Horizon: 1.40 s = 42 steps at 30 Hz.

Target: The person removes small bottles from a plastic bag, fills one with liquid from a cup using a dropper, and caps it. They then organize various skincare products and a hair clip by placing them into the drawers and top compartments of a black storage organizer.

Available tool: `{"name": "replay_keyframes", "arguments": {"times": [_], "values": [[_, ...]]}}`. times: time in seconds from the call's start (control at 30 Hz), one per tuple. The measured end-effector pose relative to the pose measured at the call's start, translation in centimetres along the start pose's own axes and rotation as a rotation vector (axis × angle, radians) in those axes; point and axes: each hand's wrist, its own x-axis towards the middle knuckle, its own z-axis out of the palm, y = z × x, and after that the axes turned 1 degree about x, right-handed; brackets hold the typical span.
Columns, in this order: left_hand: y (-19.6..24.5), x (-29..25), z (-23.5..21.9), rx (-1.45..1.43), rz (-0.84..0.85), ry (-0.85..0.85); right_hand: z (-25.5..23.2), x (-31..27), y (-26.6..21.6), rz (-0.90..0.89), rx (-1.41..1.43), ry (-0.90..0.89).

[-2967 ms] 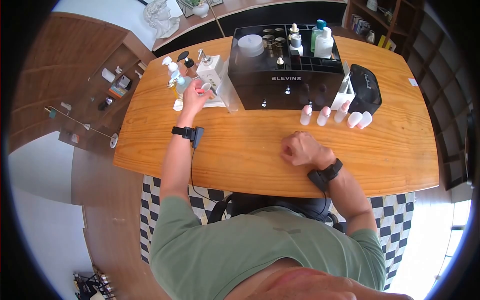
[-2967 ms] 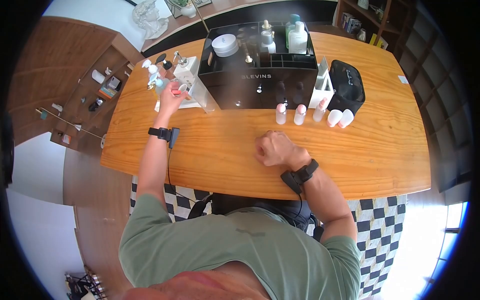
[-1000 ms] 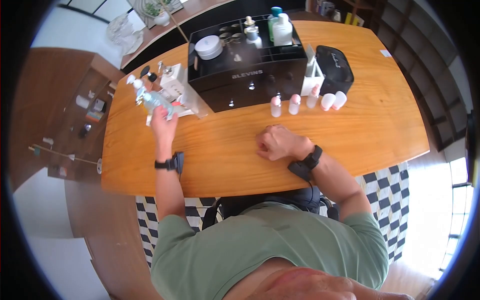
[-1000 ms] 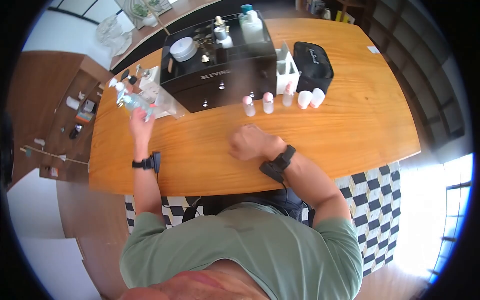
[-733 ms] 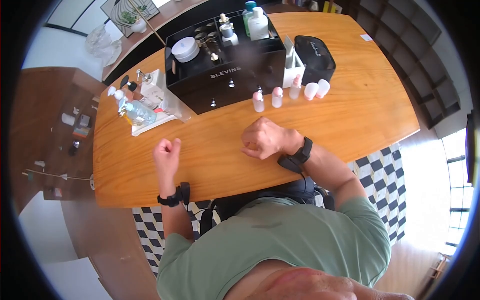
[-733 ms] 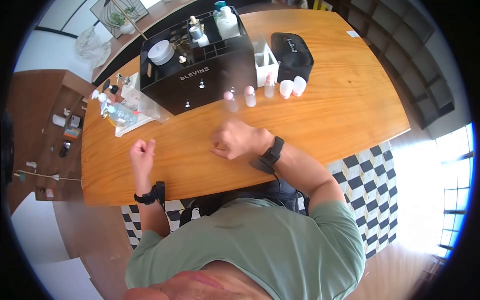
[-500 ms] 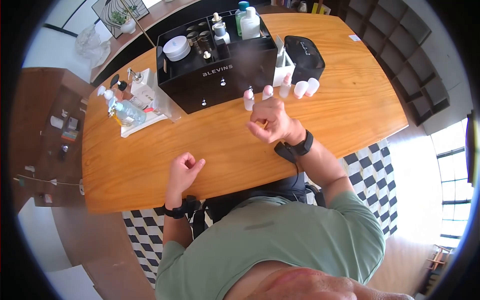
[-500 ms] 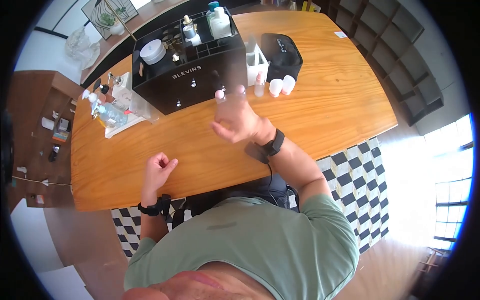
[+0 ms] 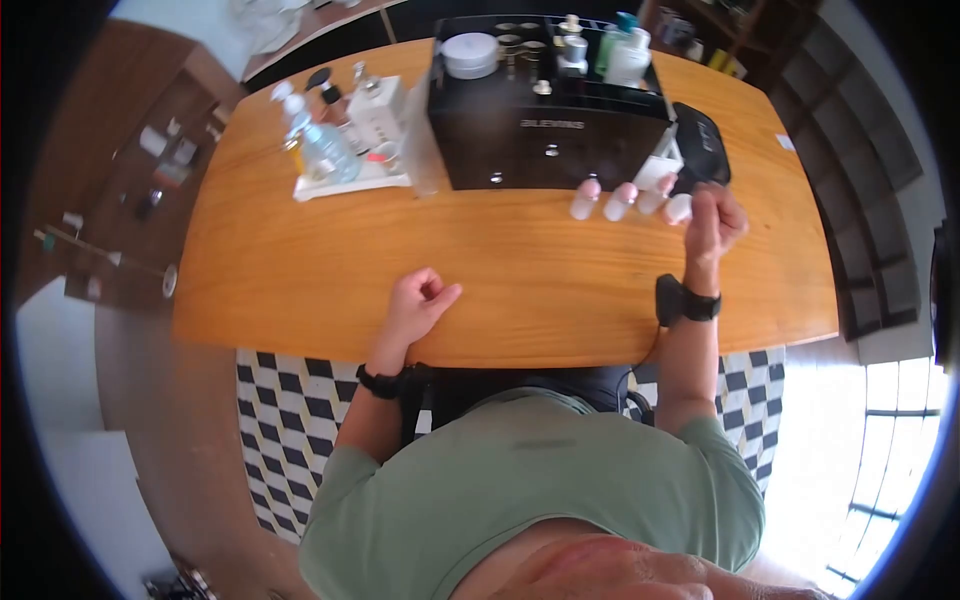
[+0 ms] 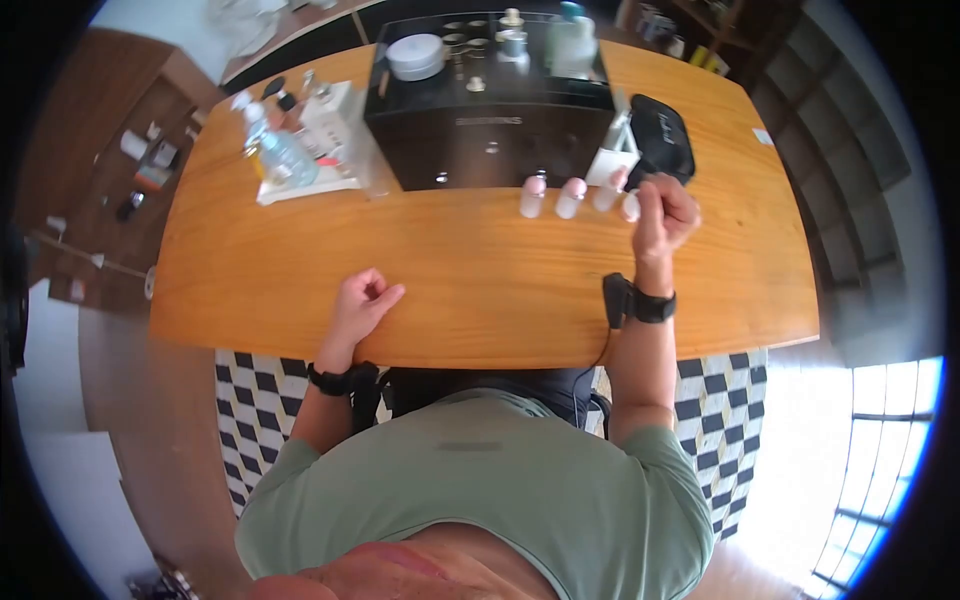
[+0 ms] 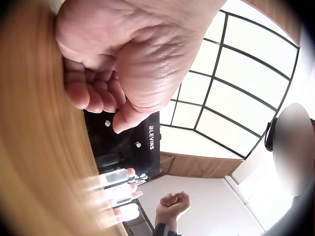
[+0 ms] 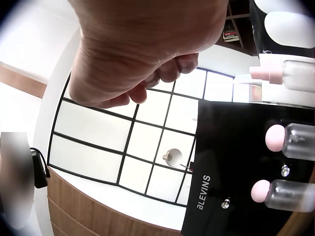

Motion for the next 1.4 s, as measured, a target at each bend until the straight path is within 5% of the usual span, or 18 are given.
{"name": "replay_keyframes", "arguments": {"times": [0.37, 0.5, 0.67, 0.77, 1.1, 1.17, 1.2, 1.27, 1.4], "values": [[1.3, 2.0, -0.7, -0.023, 0.015, -0.008, 0.0, -0.4, 1.0, 0.129, 0.167, 0.021], [6.3, 7.2, -2.3, 0.086, 0.494, 0.357, 0.2, -1.0, 1.7, 0.152, 0.183, -0.023], [8.0, 14.4, -4.1, 0.536, 0.559, 0.561, 0.7, -1.5, 1.7, 0.197, 0.055, -0.071], [6.9, 16.3, -4.1, 0.47, 0.406, 0.431, 1.3, -1.6, 1.5, 0.188, 0.046, -0.091], [6.4, 8.2, -6.7, 0.439, 0.538, 0.482, 2.4, -1.8, -1.2, 0.105, -0.074, -0.22], [6.2, 6.0, -7.3, 0.277, 0.682, 0.473, 2.5, -2.0, -1.3, 0.117, -0.088, -0.236], [6.1, 4.7, -7.4, 0.279, 0.678, 0.473, 2.6, -1.9, -1.5, 0.061, -0.094, -0.277], [5.6, 2.2, -7.6, -0.15, 0.509, 0.394, 2.8, -2.0, -2.0, 0.01, -0.1, -0.32], [2.1, -1.0, -9.1, -0.216, 0.376, 0.281, 5.2, -2.8, -3.2, 0.067, -0.039, -0.439]]}}
